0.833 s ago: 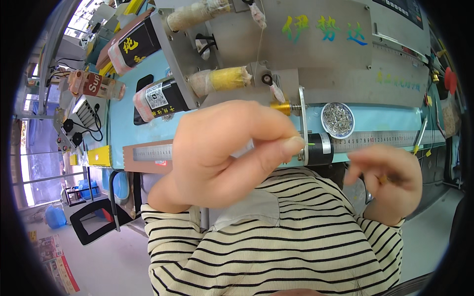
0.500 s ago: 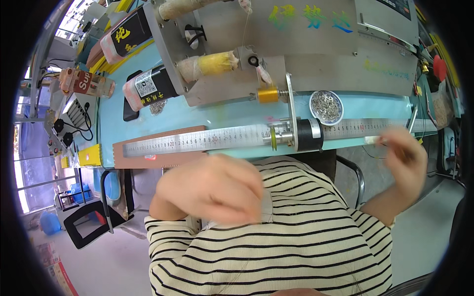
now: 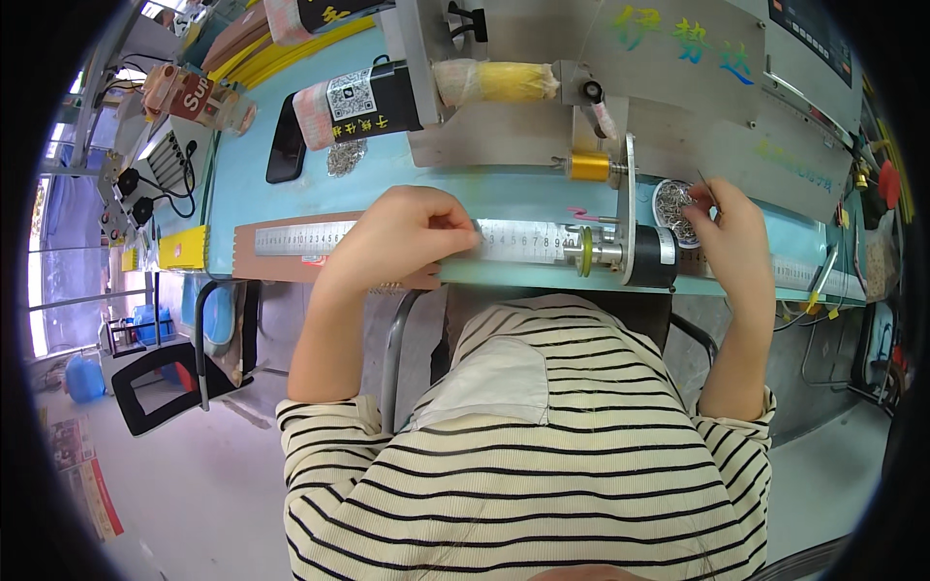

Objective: The person threads a thin wire through a small machine, using pliers to guide and secure the wire. They repeatedly adjust the wire path and tension, then cut the wire with pliers.

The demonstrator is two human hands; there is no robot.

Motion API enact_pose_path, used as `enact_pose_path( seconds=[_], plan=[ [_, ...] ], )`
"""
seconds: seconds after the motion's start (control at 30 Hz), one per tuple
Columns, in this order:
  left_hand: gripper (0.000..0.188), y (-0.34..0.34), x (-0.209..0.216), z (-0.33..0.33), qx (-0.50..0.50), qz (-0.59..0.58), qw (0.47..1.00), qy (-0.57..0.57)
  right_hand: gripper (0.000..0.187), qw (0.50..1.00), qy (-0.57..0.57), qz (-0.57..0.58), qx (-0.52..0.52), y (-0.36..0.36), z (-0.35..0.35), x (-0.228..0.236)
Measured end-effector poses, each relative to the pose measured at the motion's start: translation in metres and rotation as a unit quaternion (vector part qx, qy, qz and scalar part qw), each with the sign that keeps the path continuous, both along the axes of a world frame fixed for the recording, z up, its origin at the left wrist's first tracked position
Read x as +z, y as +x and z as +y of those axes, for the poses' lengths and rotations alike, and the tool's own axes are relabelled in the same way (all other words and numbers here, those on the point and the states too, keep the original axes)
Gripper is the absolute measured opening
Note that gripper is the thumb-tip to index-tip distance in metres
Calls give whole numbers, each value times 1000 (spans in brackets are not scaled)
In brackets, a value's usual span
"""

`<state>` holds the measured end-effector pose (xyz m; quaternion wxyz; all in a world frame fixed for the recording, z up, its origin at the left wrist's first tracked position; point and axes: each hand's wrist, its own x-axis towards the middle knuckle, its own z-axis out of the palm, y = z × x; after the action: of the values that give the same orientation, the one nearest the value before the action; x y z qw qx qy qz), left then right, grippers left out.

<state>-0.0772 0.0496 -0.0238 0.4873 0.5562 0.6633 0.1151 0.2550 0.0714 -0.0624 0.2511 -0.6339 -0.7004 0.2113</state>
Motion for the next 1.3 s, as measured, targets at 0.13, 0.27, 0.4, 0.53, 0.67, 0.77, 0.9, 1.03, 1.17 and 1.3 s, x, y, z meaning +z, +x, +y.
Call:
enact_pose_path(
  seconds=[0.13, 0.27, 0.4, 0.53, 0.67, 0.77, 0.9, 1.03, 1.17, 1.3],
  plan=[
    [23, 8, -8, 8, -45, 69, 995, 49, 22, 997, 26, -50, 45, -1, 0, -2],
    [19, 2, -8, 8, -20, 75, 988, 134, 22, 1000, -25, 7, 4, 2, 2, 3],
    [17, -2, -3, 5, 30, 39, 986, 162, 23, 994, -30, 83, -60, 5, 2, 10],
    [21, 4, -1, -1, 51, -29, 987, 147, 19, 998, 14, 49, -32, 4, 3, 10],
    [18, 11, 3, -4, 22, -67, 985, 157, 13, 994, 58, -51, 78, 4, 6, 13],
    [17, 20, 9, -5, -15, -88, 982, 165, 13, 985, 79, -104, 112, 5, 10, 20],
    [13, 33, 17, -5, -77, -106, 974, 184, 13, 992, 73, -48, 92, 6, 13, 29],
    [8, 52, 18, 0, -159, -134, 950, 234, 12, 992, -1, 123, -3, 7, 9, 40],
    [10, 82, 14, 0, -190, -218, 921, 261, 19, 908, -93, 409, 1, -5, -7, 47],
    [14, 102, 13, 2, -130, -283, 906, 288, 28, 822, -178, 539, 46, -21, -19, 52]
  ],
)
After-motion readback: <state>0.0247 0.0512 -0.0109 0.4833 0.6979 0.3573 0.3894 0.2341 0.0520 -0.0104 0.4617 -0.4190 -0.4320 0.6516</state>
